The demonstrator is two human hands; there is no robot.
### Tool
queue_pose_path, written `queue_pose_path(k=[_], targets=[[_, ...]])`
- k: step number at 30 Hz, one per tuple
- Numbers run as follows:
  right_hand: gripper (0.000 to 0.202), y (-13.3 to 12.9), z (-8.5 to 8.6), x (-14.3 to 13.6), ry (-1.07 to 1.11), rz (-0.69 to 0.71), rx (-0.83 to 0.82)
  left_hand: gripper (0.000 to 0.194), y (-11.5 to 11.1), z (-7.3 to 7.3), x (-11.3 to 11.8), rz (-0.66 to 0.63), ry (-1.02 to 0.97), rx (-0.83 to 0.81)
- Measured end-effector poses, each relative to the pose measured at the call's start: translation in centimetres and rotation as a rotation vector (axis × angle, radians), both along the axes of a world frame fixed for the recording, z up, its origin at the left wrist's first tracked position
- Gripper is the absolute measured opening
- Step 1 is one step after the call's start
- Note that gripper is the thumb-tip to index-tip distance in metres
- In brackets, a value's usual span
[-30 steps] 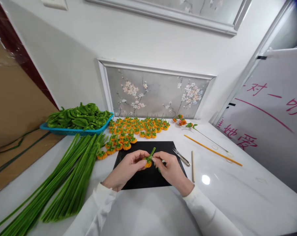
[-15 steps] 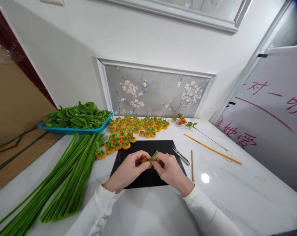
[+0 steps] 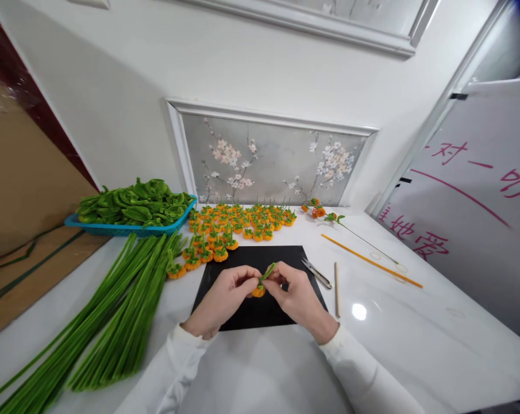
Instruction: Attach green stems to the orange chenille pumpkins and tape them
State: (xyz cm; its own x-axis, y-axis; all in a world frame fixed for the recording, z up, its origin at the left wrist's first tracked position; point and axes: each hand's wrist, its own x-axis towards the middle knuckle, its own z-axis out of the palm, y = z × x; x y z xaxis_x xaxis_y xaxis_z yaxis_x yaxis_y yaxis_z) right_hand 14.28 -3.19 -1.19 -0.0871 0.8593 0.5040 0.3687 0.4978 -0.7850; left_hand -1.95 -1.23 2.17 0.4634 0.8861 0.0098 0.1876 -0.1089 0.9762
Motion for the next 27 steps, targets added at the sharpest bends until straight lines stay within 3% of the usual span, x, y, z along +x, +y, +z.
queue_pose_path(k=[5,19,22,27], targets=[[0.023,0.01,0.0,0.07,0.011,0.04,0.042,0.015,-0.09,-0.06,0.24,0.041,-0.086,-0.016],[0.014,-0.09,0.25,0.32,-0.05,0.052,0.134,0.015,-0.22,0.21,0.18,0.042,-0.049,0.005],[0.011,-0.1,0.16,0.41,-0.014,0.039,0.078,0.017,-0.29,0.2,0.12,-0.008,-0.06,0.075],[0.008,0.14,-0.38,0.4,0.208,0.056,-0.141,0.036,-0.32,-0.21,0.28,-0.044,-0.03,0.195]])
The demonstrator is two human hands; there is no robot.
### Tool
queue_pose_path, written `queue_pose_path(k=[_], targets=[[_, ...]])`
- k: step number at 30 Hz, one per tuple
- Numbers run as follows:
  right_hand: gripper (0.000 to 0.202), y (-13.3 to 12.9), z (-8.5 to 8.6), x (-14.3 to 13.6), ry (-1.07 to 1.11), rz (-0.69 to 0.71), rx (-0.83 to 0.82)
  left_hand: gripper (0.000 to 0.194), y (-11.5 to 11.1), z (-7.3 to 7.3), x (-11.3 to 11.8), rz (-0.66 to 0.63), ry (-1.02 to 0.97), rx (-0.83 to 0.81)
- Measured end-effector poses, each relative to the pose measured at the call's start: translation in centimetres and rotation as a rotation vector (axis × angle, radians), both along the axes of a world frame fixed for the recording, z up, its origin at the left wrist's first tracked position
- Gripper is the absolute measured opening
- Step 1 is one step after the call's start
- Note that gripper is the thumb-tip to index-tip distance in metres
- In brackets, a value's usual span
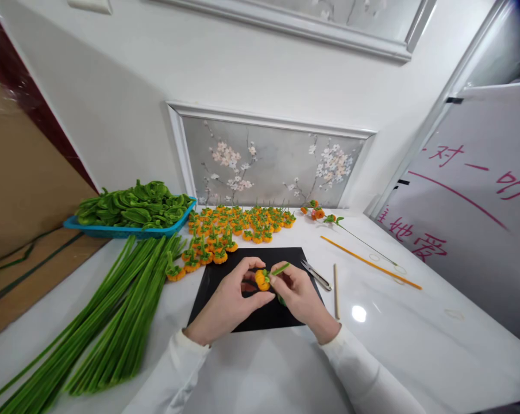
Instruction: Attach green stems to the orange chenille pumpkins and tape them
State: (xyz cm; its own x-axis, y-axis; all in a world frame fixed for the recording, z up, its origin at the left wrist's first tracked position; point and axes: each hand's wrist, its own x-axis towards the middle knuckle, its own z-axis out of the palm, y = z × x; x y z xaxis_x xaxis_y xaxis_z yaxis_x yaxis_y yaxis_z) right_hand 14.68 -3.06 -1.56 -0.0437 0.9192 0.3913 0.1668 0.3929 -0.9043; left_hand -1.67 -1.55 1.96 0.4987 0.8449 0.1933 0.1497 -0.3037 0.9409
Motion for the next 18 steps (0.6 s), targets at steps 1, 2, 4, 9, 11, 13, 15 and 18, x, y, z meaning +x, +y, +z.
queue_pose_path(k=[1,2,4,9,11,13,15,18], targets=[[0.009,0.06,-0.11,-0.02,0.03,0.01,-0.028,0.032,-0.02,-0.06,0.07,-0.009,-0.018,0.001],[0.011,0.1,-0.2,-0.04,0.051,0.018,-0.049,0.027,-0.04,-0.11,0.14,-0.021,-0.044,-0.009],[0.014,0.17,-0.3,-0.02,0.072,0.03,-0.075,0.02,-0.08,-0.14,0.23,-0.033,-0.093,-0.059],[0.019,0.24,-0.06,0.31,0.075,0.05,-0.062,0.022,-0.15,0.02,0.14,-0.039,-0.109,-0.191],[0.019,0.22,0.12,0.41,0.09,0.079,-0.052,0.023,-0.19,0.17,0.07,-0.042,-0.102,-0.202],[0.019,0.15,0.27,0.46,0.095,0.125,-0.047,0.025,-0.28,0.32,0.06,-0.045,-0.099,-0.225],[0.016,0.02,0.37,0.45,0.053,0.122,-0.006,0.027,-0.41,0.44,0.1,-0.054,-0.108,-0.281],[0.012,-0.27,0.52,0.36,-0.076,0.043,0.121,0.029,-0.65,0.47,0.24,-0.092,-0.156,-0.419]])
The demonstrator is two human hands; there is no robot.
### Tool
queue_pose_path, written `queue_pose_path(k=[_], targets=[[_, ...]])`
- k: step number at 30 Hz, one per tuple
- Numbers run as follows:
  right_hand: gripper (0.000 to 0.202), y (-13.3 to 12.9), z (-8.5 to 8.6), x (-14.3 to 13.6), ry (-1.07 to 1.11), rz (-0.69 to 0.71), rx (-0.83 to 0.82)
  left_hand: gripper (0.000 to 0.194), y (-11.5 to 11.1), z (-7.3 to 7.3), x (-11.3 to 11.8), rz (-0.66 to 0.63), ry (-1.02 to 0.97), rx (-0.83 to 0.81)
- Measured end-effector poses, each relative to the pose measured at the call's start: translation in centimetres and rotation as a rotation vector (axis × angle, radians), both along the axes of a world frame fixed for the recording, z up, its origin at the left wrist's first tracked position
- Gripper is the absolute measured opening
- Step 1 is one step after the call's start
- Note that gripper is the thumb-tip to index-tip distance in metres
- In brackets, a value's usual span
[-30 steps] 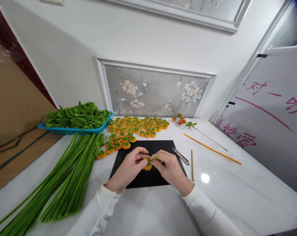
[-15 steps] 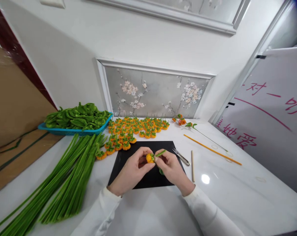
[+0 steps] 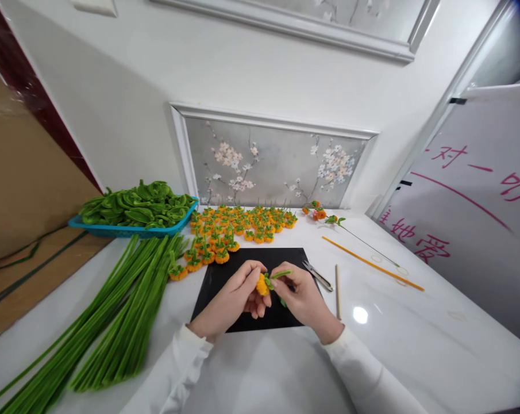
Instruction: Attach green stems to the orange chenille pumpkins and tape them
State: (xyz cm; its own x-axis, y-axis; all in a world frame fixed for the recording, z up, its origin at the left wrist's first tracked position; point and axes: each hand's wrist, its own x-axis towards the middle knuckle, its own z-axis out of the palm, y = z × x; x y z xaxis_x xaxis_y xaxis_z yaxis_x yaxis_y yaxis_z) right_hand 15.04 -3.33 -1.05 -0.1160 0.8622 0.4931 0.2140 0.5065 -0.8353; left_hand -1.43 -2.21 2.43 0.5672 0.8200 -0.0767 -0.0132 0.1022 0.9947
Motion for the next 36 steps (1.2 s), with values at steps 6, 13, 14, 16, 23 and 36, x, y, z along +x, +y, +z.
queue_pose_path(k=[6,13,14,16,23,36], targets=[[0.013,-0.4,0.2,-0.4,-0.091,-0.05,0.092,0.031,-0.2,-0.1,0.3,-0.007,-0.033,-0.111],[0.014,0.1,-0.6,-0.3,0.1,-0.056,-0.098,0.032,-0.2,0.3,0.4,0.08,-0.026,0.225],[0.015,0.2,-0.7,-0.3,0.122,-0.057,-0.112,0.036,-0.1,0.4,0.4,0.083,-0.016,0.268],[0.016,0.3,-0.8,-0.3,0.151,-0.054,-0.128,0.034,0.0,0.4,0.4,0.108,0.009,0.304],[0.015,0.2,-0.6,-0.3,0.144,-0.031,-0.088,0.022,0.3,0.2,0.2,0.157,0.002,0.235],[0.012,-0.3,0.5,-0.5,-0.026,-0.096,0.228,0.026,0.1,0.1,0.2,0.045,-0.123,-0.123]])
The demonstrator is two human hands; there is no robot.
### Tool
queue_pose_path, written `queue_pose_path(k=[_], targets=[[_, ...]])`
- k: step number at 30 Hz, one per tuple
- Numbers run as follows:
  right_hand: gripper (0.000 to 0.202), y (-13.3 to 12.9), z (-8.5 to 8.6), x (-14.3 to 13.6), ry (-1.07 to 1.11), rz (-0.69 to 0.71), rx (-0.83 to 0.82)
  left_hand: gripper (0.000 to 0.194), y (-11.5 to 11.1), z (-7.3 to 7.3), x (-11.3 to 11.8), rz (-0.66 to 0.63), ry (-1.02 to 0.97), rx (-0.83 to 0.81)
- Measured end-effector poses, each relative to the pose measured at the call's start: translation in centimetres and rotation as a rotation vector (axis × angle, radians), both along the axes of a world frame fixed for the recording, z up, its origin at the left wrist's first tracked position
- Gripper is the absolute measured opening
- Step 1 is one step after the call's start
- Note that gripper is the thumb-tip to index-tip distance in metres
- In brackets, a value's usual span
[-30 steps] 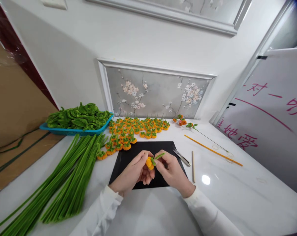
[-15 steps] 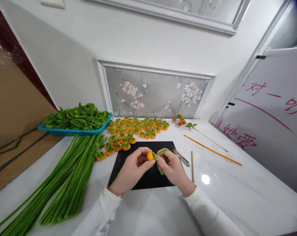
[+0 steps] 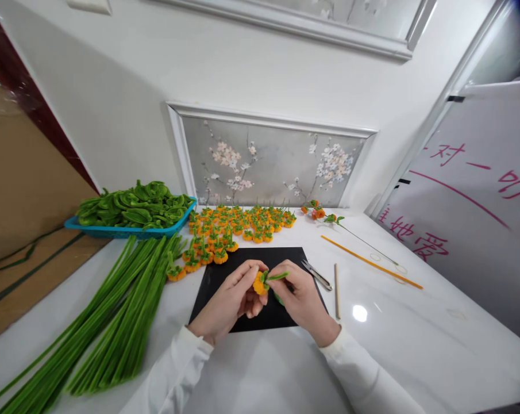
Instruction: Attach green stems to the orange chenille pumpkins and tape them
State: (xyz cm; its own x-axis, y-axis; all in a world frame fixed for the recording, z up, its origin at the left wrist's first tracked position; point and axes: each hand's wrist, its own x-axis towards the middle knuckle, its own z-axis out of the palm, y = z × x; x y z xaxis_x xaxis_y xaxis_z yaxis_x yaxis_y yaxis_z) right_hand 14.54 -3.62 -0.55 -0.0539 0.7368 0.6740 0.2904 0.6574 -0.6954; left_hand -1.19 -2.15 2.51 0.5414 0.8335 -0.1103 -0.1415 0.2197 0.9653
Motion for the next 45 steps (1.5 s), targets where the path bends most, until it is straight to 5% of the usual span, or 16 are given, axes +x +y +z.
queue_pose_path(k=[6,12,16,30,38,45], targets=[[0.013,-0.3,-0.16,0.01,-0.009,0.01,-0.083,0.033,-0.08,0.02,-0.07,-0.009,0.11,0.055],[0.014,0.02,-0.78,-0.04,0.111,-0.027,-0.199,0.04,-0.22,-0.1,0.11,0.036,0.132,0.421],[0.013,0.11,-0.83,0.05,0.074,0.001,-0.232,0.026,-0.14,-0.11,0.01,0.056,0.209,0.446],[0.017,0.11,-0.49,0.31,-0.271,-0.019,0.0,0.016,0.19,-0.12,-0.56,0.046,0.492,0.61],[0.018,-0.22,-0.42,0.33,-0.438,-0.12,0.071,0.012,0.02,-0.12,-0.45,0.005,0.365,0.477],[0.019,-0.16,-0.3,0.24,-0.23,0.029,-0.075,0.027,0.46,0.23,-0.7,-0.054,0.253,0.115]])
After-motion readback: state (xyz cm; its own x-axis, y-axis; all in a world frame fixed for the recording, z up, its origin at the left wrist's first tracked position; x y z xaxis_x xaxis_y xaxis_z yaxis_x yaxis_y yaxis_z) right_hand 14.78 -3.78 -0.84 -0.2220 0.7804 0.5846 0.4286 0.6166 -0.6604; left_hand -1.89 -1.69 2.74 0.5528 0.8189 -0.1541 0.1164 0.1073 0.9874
